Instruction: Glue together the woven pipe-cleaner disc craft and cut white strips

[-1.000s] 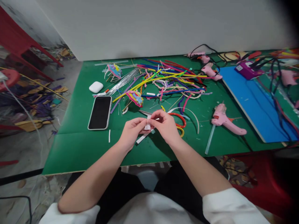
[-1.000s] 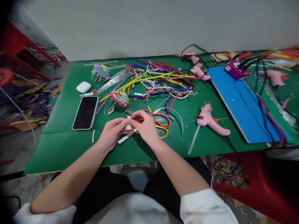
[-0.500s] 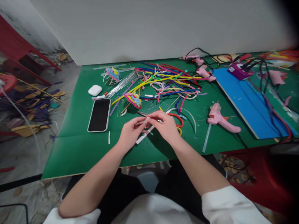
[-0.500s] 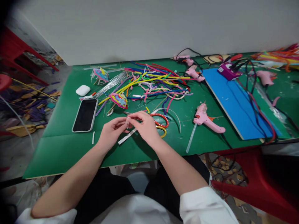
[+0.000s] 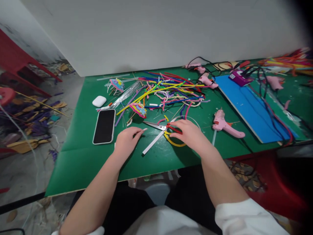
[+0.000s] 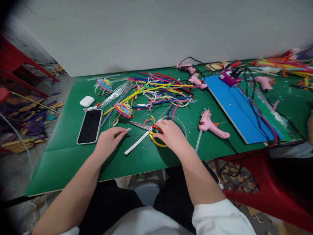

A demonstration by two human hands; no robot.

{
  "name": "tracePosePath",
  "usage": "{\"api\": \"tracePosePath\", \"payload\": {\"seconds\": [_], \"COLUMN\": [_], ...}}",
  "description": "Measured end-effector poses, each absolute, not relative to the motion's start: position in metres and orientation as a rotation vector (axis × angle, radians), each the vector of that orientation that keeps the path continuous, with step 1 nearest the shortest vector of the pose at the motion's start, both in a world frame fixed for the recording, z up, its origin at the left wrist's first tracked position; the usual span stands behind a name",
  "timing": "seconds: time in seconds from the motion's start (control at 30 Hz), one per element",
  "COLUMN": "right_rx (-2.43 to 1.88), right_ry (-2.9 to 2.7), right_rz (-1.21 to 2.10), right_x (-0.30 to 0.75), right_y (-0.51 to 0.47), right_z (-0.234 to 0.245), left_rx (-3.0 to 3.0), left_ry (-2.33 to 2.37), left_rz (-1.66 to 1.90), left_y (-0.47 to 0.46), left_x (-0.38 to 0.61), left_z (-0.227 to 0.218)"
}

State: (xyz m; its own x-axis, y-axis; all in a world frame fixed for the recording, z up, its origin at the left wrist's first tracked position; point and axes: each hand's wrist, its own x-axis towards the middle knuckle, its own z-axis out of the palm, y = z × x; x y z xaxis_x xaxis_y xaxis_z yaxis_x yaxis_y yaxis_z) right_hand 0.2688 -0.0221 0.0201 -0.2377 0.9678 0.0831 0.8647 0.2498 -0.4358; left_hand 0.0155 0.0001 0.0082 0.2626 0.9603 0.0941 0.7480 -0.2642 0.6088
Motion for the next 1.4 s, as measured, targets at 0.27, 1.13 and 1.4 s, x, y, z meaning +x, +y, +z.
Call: {"api": "tracePosePath", "payload": {"seconds": [0.27,1.13,1.4], "right_rx": [-1.878,-1.659,-1.999], "right_ry": [-2.230,-2.216,-1.773], "right_rz": [0.405,0.158,-0.132], "right_x": [0.273,0.309,0.405], "right_y": [-0.027,-0.027,-0.071], "right_z": [-0.005,-0.015,0.014], "left_rx": [2.462,2.569,2.454], "left_ry": [0.700,1.578,1.509], "left_rz": [0.401,0.610,0.666], "left_y": [-0.038,0.005,-0.002], "left_x": [0.031,0.015,0.014], "left_z": [0.026,-0.005,0.000]}}
